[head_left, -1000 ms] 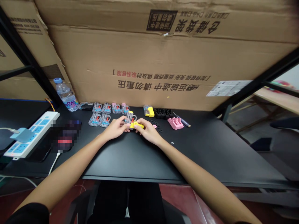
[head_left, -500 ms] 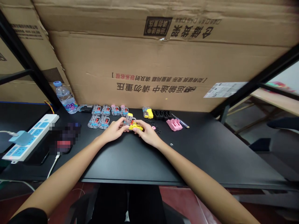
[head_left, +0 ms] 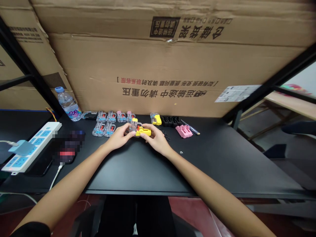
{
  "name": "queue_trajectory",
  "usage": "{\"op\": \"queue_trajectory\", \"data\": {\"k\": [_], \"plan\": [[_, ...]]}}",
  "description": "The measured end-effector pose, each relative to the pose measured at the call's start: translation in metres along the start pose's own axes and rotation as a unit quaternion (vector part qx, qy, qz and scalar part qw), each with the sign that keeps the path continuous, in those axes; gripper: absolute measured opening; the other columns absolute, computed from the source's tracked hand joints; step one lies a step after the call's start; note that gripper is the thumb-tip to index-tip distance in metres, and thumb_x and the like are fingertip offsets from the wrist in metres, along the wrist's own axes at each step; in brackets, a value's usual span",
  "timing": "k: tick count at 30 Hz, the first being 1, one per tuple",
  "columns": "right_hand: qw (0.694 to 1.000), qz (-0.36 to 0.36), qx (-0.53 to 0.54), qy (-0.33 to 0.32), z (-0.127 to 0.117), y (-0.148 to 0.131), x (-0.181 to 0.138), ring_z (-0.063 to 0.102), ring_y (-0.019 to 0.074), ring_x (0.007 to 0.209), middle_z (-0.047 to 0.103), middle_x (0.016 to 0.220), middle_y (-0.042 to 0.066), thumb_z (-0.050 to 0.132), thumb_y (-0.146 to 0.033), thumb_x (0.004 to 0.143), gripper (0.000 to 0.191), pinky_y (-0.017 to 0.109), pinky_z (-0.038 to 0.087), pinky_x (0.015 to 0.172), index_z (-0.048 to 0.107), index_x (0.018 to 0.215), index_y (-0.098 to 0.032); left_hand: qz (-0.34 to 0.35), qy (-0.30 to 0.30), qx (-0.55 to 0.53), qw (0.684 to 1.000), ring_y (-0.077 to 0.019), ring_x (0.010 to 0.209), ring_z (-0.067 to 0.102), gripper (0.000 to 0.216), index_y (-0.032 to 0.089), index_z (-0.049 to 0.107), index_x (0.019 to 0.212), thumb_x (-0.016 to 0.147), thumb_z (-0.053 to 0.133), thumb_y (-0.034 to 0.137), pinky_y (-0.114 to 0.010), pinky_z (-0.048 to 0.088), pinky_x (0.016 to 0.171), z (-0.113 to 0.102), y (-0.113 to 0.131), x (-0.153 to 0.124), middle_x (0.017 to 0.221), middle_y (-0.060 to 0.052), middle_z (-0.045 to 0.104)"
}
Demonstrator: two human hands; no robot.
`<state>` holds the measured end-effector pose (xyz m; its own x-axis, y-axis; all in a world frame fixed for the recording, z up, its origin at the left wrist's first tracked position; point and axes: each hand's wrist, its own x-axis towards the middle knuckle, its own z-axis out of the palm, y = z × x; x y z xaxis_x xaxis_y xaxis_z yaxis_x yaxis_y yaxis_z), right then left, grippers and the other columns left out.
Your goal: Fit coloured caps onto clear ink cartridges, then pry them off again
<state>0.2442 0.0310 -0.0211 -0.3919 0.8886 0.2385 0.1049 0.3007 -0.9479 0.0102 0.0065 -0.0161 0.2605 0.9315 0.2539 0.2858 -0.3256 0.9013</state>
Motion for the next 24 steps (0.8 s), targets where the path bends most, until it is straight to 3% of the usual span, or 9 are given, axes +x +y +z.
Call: {"op": "queue_trajectory", "data": {"k": [3,7,10,13,17,20,24], "plan": [[0.996,0.039,0.081,0.023,0.001,-0.001,0.003,0.073,0.0215,0.079,0.075,0.099,0.006,0.085,-0.052,0.084,0.062,0.034,0.063,0.064,0.058,0.132,-0.024,-0.026,0.008,-0.046,0.999,-0.0242,0.091,0.077,0.041,0.019,0.062,0.127,0.100,0.068,0.049,-0.035,0.062,0.078,-0.001,-0.002,0.001,0.109,-0.010,0.079],[0.988,0.066,0.135,0.033,-0.001,-0.002,0.005,0.072,0.0189,0.075,0.075,0.090,0.002,0.092,-0.049,0.077,0.066,0.033,0.063,0.066,0.058,0.127,-0.023,-0.021,-0.032,-0.029,0.999,-0.0238,0.086,0.076,0.056,0.019,0.060,0.146,0.101,0.067,0.050,-0.038,0.062,0.082,-0.003,0.003,-0.001,0.105,-0.009,0.080],[0.986,0.082,0.142,0.034,-0.002,-0.006,0.005,0.071,0.0180,0.071,0.075,0.084,0.001,0.093,-0.049,0.076,0.062,0.033,0.062,0.066,0.062,0.122,-0.022,-0.010,-0.050,0.020,0.998,-0.0237,0.083,0.074,0.054,0.019,0.063,0.149,0.106,0.058,0.051,-0.039,0.062,0.082,-0.006,0.008,-0.002,0.103,-0.008,0.081],[0.981,0.101,0.161,0.035,-0.003,-0.010,0.003,0.069,0.0168,0.068,0.075,0.080,0.001,0.094,-0.049,0.076,0.060,0.031,0.060,0.064,0.065,0.121,-0.021,0.034,-0.018,0.087,0.995,-0.0239,0.095,0.073,0.049,0.021,0.061,0.153,0.112,0.045,0.042,-0.040,0.062,0.089,-0.011,0.008,-0.002,0.122,-0.011,0.079],[0.966,0.148,0.212,0.022,-0.002,-0.013,0.003,0.068,0.0144,0.063,0.074,0.074,0.001,0.094,-0.052,0.076,0.058,0.027,0.058,0.060,0.068,0.116,-0.020,0.141,-0.016,0.162,0.977,-0.0211,0.113,0.070,0.056,0.031,0.048,0.163,0.108,0.047,0.019,-0.040,0.059,0.101,-0.014,0.006,-0.004,0.158,-0.012,0.056],[0.961,0.165,0.222,0.014,-0.002,-0.015,0.002,0.069,0.0147,0.064,0.074,0.076,0.002,0.093,-0.052,0.079,0.050,0.026,0.059,0.060,0.070,0.109,-0.019,0.165,-0.018,0.173,0.971,-0.0205,0.114,0.070,0.047,0.032,0.060,0.150,0.105,0.055,0.020,-0.037,0.060,0.097,-0.013,0.008,-0.004,0.156,-0.011,0.057],[0.970,0.110,0.215,0.014,-0.001,-0.017,0.001,0.076,0.0196,0.080,0.077,0.102,0.009,0.080,-0.062,0.089,0.049,0.031,0.064,0.066,0.073,0.112,-0.019,0.097,0.051,0.124,0.986,-0.0200,0.091,0.071,0.020,0.021,0.073,0.112,0.103,0.067,0.038,-0.032,0.059,0.080,-0.007,0.012,-0.002,0.109,-0.008,0.076]]}}
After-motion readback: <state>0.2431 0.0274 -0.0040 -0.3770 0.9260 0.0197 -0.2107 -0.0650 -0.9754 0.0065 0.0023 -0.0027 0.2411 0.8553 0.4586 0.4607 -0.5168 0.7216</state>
